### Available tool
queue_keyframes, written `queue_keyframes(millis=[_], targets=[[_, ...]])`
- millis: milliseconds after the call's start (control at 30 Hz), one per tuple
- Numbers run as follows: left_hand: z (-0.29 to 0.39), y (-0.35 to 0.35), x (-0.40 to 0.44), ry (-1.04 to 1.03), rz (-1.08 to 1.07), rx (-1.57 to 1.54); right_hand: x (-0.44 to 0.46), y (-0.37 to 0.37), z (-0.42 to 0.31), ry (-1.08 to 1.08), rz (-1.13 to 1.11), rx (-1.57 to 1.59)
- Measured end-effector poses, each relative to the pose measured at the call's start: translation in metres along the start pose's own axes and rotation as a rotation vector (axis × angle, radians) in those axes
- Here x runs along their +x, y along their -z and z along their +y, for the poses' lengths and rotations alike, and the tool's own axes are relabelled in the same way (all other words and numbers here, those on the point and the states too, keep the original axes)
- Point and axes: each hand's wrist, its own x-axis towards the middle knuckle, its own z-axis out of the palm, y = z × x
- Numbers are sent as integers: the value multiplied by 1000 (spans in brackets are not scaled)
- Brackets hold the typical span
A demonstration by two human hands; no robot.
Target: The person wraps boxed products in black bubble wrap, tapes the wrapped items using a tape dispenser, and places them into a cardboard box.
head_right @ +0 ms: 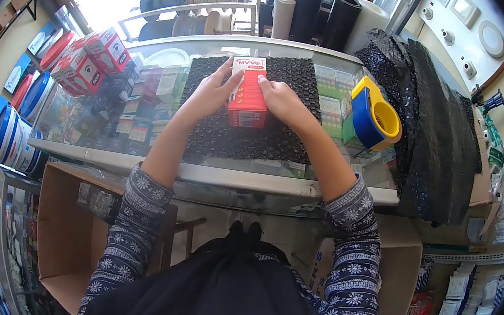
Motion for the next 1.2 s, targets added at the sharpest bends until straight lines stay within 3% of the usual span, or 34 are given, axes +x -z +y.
queue_keyframes(millis=[167, 267, 333, 367, 467, 567, 600, 700, 733, 833, 900, 933, 1000, 1100, 1200], targets=[[-12, -3, 5, -80, 42, 46, -11, 1, -16, -63, -2, -5], [-8, 1, 2, -142, 170, 249, -19, 12, -32, -80, 7, -27], [-5, 16, 1, -165, 295, 408, -17, 32, -26, 55, 234, -218], [-3, 29, -5, -66, 371, 496, -25, 45, -31, 116, 347, -381], [-40, 62, -4, 362, 305, 811, -40, 69, -17, -131, 346, -744], [-35, 67, -16, 378, 236, 849, -58, 60, -12, -375, 203, -979], [-26, 67, -20, 367, 168, 816, -68, 52, -9, -355, 342, -966], [-19, 59, -21, 322, 253, 743, -67, 49, -1, -435, 290, -873], [-11, 52, -22, 219, 386, 757, -63, 50, 13, -387, 338, -777], [18, 32, -22, -187, 318, 576, -61, 47, 24, -258, 487, -632], [16, 22, -17, -248, 31, 384, -62, 43, 23, -274, 566, -605], [22, 23, -22, -133, -147, 254, -61, 44, 24, -324, 546, -584], [14, 20, -16, -143, -182, 167, -52, 48, 34, -390, 476, -497], [14, 16, -17, -116, -200, 41, -39, 47, 50, -198, 504, -199], [15, 13, -19, -88, -206, -25, -24, 47, 41, -251, 401, 227]])
